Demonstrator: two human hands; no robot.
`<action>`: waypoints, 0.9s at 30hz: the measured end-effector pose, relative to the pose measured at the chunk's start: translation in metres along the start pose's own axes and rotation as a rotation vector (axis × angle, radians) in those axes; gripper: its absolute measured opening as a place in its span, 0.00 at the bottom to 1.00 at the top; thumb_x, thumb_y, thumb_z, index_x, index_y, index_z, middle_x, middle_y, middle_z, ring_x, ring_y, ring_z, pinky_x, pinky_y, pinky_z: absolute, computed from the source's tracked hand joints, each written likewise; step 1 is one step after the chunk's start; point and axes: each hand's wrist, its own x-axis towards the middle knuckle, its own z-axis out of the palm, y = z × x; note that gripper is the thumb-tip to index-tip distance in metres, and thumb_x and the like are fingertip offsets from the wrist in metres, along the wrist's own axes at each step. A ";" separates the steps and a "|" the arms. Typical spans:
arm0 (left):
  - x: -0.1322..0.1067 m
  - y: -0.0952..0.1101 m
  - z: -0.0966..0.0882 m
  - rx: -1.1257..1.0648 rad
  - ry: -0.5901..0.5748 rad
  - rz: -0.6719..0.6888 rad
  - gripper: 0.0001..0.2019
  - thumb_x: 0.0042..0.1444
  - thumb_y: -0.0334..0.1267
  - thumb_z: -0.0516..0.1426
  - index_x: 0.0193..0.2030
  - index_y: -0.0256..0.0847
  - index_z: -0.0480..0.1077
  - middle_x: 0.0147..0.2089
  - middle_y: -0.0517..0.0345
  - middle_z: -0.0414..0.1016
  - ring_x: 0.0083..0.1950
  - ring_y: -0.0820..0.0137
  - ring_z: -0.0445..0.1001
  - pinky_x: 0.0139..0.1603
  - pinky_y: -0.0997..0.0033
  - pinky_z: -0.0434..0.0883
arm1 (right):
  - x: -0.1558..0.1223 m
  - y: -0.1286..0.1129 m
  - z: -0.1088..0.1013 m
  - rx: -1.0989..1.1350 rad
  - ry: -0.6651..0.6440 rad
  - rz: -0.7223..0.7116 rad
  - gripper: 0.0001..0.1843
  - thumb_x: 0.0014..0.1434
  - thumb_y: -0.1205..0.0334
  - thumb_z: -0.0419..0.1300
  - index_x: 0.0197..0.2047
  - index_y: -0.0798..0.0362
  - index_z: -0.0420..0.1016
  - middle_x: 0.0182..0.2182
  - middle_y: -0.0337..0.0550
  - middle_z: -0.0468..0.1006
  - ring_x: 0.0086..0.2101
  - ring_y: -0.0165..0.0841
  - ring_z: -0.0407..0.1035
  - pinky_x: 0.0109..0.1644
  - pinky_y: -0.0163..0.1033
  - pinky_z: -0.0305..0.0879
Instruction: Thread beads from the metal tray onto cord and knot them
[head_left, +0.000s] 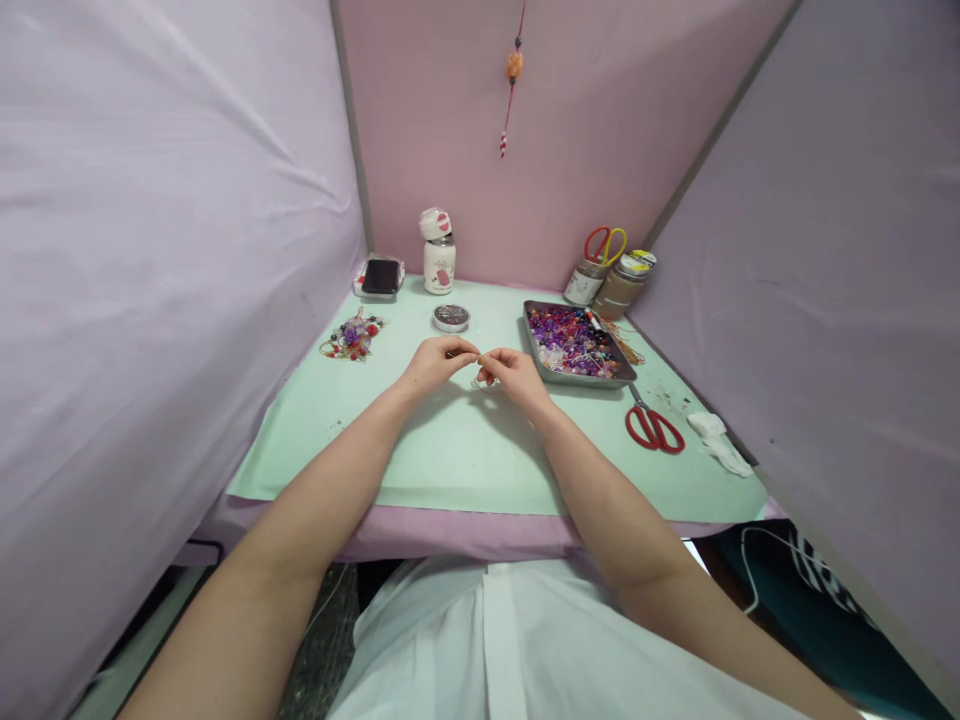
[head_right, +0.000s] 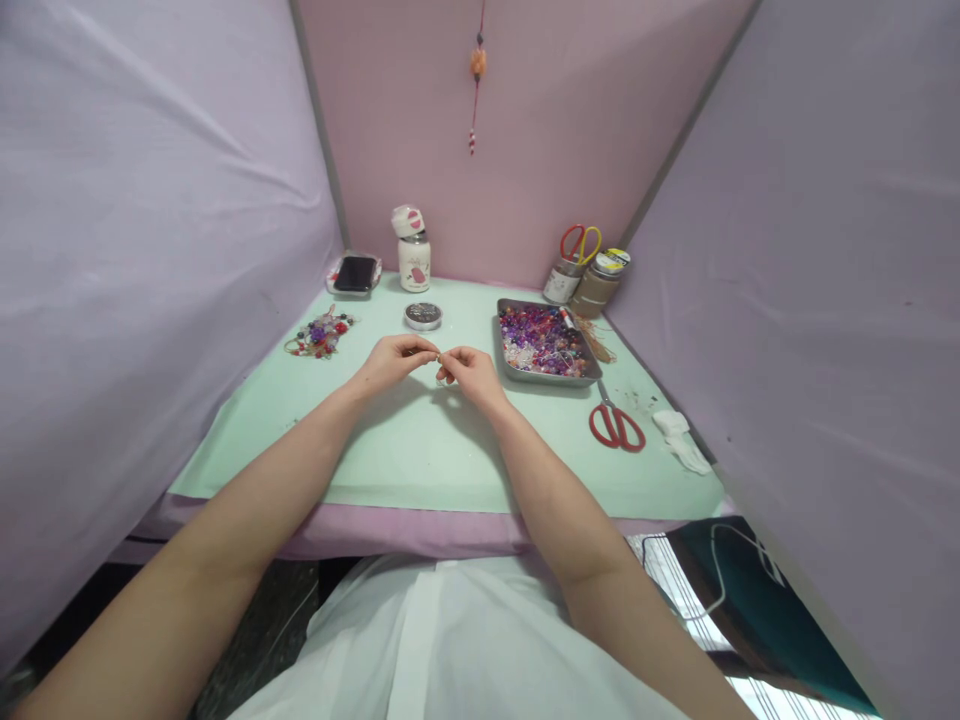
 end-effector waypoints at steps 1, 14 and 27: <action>0.000 0.000 0.000 -0.006 -0.002 -0.001 0.11 0.50 0.41 0.58 0.34 0.37 0.77 0.33 0.56 0.77 0.33 0.72 0.70 0.37 0.72 0.65 | 0.000 0.000 0.000 0.009 -0.008 0.005 0.12 0.50 0.53 0.61 0.27 0.54 0.72 0.21 0.39 0.74 0.23 0.27 0.62 0.32 0.35 0.59; -0.002 0.009 -0.002 -0.043 -0.040 -0.004 0.10 0.50 0.41 0.57 0.33 0.37 0.75 0.33 0.56 0.77 0.34 0.72 0.71 0.39 0.72 0.65 | 0.002 0.003 -0.004 0.063 -0.043 0.017 0.11 0.50 0.52 0.61 0.29 0.53 0.74 0.26 0.40 0.76 0.27 0.28 0.64 0.37 0.36 0.61; -0.004 0.015 -0.004 -0.119 -0.105 -0.131 0.12 0.46 0.44 0.58 0.32 0.36 0.73 0.30 0.57 0.73 0.32 0.73 0.68 0.36 0.71 0.64 | 0.004 0.006 -0.003 -0.229 0.143 -0.247 0.10 0.51 0.54 0.58 0.30 0.53 0.72 0.29 0.39 0.75 0.34 0.31 0.66 0.45 0.39 0.60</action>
